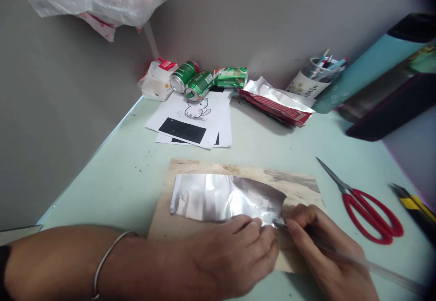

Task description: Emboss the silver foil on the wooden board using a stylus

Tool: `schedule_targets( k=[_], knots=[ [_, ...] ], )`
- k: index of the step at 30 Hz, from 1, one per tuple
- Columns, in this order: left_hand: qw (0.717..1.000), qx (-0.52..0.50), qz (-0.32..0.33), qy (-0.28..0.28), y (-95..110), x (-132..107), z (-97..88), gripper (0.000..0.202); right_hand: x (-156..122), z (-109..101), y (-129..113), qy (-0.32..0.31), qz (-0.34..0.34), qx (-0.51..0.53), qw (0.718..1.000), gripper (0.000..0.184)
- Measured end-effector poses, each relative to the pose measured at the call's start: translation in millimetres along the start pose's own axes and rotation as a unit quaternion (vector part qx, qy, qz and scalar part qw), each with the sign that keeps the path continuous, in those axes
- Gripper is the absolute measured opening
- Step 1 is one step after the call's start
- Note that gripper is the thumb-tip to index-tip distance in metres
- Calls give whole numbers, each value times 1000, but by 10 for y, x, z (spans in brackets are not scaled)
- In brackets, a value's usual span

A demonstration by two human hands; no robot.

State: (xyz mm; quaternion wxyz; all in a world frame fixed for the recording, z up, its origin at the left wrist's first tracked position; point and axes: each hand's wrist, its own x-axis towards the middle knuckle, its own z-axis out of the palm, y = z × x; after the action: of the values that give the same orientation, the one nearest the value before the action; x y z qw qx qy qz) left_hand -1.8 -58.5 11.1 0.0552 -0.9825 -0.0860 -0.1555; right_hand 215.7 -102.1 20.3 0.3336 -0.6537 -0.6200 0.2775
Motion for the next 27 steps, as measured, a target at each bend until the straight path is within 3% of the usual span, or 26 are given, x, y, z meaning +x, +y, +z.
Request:
schedule_targets(
  k=[17,27],
  knots=[
    [1000,-18,-2,7,8,-12,31,35,7,-9,-31,-16,21,17,1000,27],
    [1000,-5,16,-5,-75,6,-90,34,-25,-34,153,84,84,147,982,28]
  ],
)
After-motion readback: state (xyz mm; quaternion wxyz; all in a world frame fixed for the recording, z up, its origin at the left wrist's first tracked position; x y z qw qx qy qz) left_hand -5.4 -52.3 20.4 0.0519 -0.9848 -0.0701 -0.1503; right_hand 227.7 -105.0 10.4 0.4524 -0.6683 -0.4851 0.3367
